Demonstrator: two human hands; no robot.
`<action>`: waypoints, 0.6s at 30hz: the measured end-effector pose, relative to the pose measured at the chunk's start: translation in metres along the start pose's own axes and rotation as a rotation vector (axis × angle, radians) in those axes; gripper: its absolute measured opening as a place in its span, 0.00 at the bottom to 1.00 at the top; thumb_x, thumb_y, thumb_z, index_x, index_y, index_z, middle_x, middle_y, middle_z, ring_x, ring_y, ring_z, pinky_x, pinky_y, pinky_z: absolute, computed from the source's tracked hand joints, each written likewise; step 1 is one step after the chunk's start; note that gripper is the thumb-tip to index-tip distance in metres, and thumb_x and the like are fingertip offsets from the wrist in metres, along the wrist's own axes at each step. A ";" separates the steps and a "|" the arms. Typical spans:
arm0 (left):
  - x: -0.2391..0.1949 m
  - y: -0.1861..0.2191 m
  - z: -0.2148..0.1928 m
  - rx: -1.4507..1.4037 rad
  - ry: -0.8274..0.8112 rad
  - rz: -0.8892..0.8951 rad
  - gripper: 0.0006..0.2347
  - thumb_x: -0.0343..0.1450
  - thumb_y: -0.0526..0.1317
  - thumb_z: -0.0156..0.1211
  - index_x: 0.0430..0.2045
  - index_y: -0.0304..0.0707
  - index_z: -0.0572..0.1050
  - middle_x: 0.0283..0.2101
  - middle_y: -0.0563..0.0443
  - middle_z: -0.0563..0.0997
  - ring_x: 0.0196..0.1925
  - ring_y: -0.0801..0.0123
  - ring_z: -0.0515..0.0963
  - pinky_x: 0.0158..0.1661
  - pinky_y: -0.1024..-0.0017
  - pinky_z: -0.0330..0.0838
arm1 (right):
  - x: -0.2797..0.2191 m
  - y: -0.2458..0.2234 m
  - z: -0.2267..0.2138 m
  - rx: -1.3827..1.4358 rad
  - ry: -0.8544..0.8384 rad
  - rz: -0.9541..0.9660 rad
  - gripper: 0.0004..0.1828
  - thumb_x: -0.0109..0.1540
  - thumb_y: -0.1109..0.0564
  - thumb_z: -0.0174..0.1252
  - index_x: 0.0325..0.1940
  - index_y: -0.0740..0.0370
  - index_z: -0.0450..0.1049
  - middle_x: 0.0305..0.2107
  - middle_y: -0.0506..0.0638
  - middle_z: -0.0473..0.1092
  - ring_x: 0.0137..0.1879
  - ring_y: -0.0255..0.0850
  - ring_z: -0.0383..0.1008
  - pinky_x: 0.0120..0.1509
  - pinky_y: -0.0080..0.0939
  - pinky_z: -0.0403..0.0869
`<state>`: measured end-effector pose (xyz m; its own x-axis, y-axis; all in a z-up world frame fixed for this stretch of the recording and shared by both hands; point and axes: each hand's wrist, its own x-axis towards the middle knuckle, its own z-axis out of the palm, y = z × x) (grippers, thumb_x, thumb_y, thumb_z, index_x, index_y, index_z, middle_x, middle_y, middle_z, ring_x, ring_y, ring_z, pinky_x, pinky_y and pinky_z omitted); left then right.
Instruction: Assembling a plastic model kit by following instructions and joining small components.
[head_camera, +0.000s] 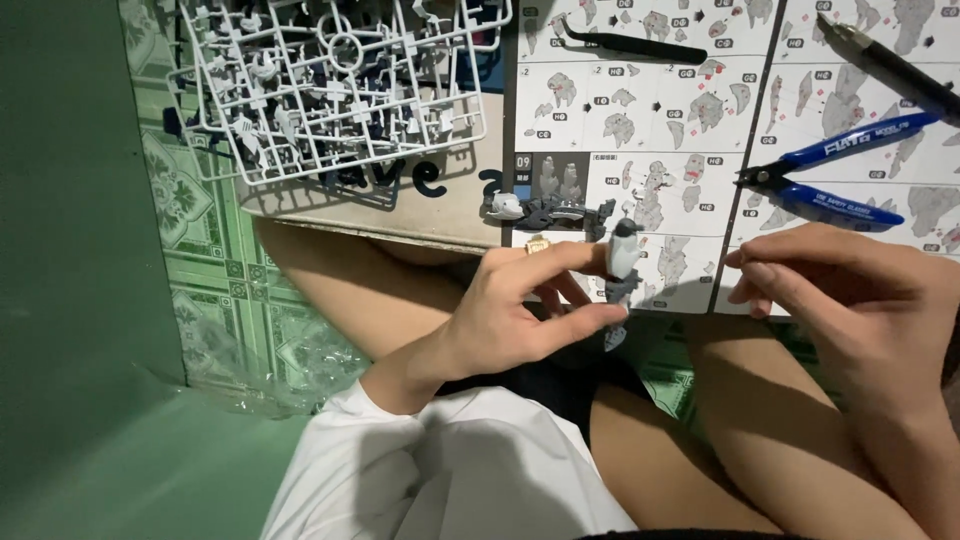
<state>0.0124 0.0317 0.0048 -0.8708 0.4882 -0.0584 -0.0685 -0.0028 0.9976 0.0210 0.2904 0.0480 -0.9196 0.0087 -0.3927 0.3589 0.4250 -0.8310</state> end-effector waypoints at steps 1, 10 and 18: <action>0.001 0.000 -0.001 0.000 0.003 -0.006 0.15 0.68 0.33 0.66 0.46 0.29 0.73 0.34 0.48 0.82 0.29 0.75 0.83 0.31 0.80 0.77 | 0.000 0.000 0.000 0.020 0.000 -0.001 0.07 0.62 0.68 0.55 0.44 0.71 0.74 0.35 0.55 0.74 0.37 0.38 0.76 0.40 0.33 0.74; 0.001 -0.009 -0.002 0.008 0.024 -0.005 0.15 0.68 0.31 0.66 0.47 0.28 0.72 0.40 0.47 0.82 0.33 0.74 0.84 0.33 0.79 0.79 | 0.000 0.002 0.000 0.114 0.051 0.034 0.07 0.64 0.68 0.55 0.46 0.72 0.73 0.34 0.57 0.72 0.38 0.39 0.74 0.41 0.35 0.73; 0.001 -0.015 0.002 0.034 0.031 0.085 0.16 0.67 0.29 0.66 0.46 0.28 0.70 0.45 0.43 0.80 0.38 0.70 0.84 0.32 0.80 0.79 | 0.001 0.000 -0.002 0.114 0.055 0.053 0.06 0.62 0.68 0.55 0.43 0.73 0.72 0.32 0.58 0.72 0.35 0.40 0.74 0.38 0.36 0.74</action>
